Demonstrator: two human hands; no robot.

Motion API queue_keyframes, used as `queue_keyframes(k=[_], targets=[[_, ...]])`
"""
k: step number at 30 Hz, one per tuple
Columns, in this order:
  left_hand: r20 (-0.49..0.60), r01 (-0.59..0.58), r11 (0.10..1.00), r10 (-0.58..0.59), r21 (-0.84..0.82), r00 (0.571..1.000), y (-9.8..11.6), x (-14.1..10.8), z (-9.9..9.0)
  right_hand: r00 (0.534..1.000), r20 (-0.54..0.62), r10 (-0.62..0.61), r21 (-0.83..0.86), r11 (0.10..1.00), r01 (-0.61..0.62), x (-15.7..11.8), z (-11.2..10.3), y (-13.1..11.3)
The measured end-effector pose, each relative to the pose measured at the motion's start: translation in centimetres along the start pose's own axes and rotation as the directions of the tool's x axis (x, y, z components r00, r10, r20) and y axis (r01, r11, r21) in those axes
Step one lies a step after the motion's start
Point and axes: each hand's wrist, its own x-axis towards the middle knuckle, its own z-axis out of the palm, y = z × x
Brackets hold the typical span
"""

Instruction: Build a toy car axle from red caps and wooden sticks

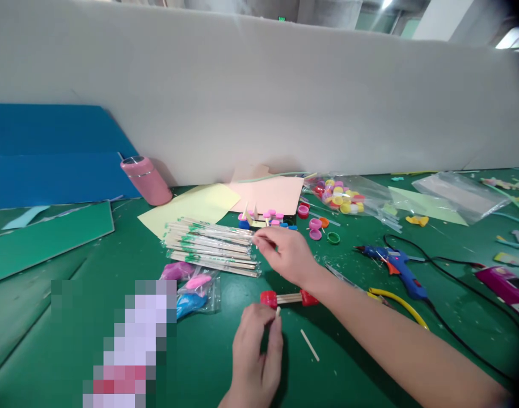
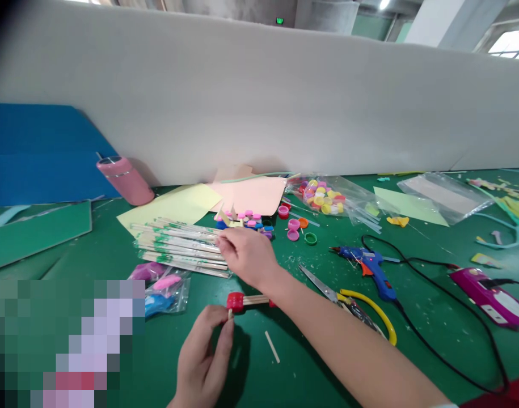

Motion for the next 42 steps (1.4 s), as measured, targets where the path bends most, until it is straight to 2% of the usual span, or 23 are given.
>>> queue_keyframes(k=[2, 4, 6, 9, 12, 15, 17, 19, 21, 23, 27, 32, 38, 42], targets=[[-0.14, -0.177, 0.972, 0.199, 0.154, 0.97, 0.1, -0.7, 0.2, 0.999, -0.048, 0.007, 0.068, 0.998, -0.004, -1.7, -1.9, 0.4], [-0.228, -0.253, 0.911, 0.335, 0.326, 0.914, 0.2, -1.1, 0.2, 0.994, -0.103, 0.03, 0.243, 0.97, -0.004, -3.7, -3.9, 1.1], [-0.246, -0.281, 0.854, 0.414, 0.437, 0.876, 0.2, -1.2, -0.1, 0.996, -0.071, 0.057, 0.332, 0.943, -0.03, -5.7, -5.9, 1.7], [-0.149, -0.342, 0.817, 0.453, 0.464, 0.879, 0.3, -0.6, -0.9, 0.997, 0.013, 0.077, 0.44, 0.895, -0.074, -8.3, -8.0, 2.3], [0.031, -0.366, 0.867, 0.378, 0.338, 0.925, 0.3, 0.0, -1.3, 0.983, -0.053, 0.176, 0.595, 0.796, -0.11, -9.9, -8.6, 2.7], [0.2, -0.287, 0.944, 0.253, 0.165, 0.947, 0.3, 0.3, -1.1, 0.928, -0.156, 0.337, 0.787, 0.61, -0.089, -10.2, -7.7, 2.9], [0.326, -0.142, 0.989, 0.124, 0.031, 0.937, 0.4, 0.2, -0.7, 0.87, -0.178, 0.46, 0.878, 0.474, -0.07, -9.9, -6.6, 2.8], [0.418, 0.042, 0.996, -0.007, -0.075, 0.908, 0.6, 0.1, -0.5, 0.805, -0.169, 0.568, 0.923, 0.378, -0.073, -9.5, -5.5, 2.5], [0.446, 0.192, 0.971, -0.111, -0.141, 0.888, 0.8, -0.1, -0.4, 0.754, -0.156, 0.638, 0.94, 0.329, -0.084, -9.2, -4.4, 2.1], [0.436, 0.281, 0.943, -0.18, -0.178, 0.882, 0.9, -0.2, -0.4, 0.731, -0.145, 0.667, 0.946, 0.311, -0.096, -9.2, -3.4, 1.7], [0.396, 0.328, 0.924, -0.232, -0.195, 0.889, 0.6, -0.3, -0.4, 0.728, -0.105, 0.678, 0.946, 0.293, -0.137, -9.6, -1.9, 1.2], [0.39, 0.305, 0.931, -0.209, -0.202, 0.897, -0.2, -0.6, -0.4, 0.738, -0.043, 0.673, 0.954, 0.248, -0.17, -9.8, -1.1, 0.8], [0.358, 0.309, 0.929, -0.224, -0.203, 0.907, -0.4, -0.5, -0.6, 0.811, 0.071, 0.581, 0.919, 0.278, -0.28, -10.0, 0.2, -1.1], [0.348, 0.316, 0.929, -0.236, -0.194, 0.908, -0.7, -0.7, -0.7, 0.819, 0.12, 0.561, 0.914, 0.259, -0.311, -10.5, 1.1, -2.3]])
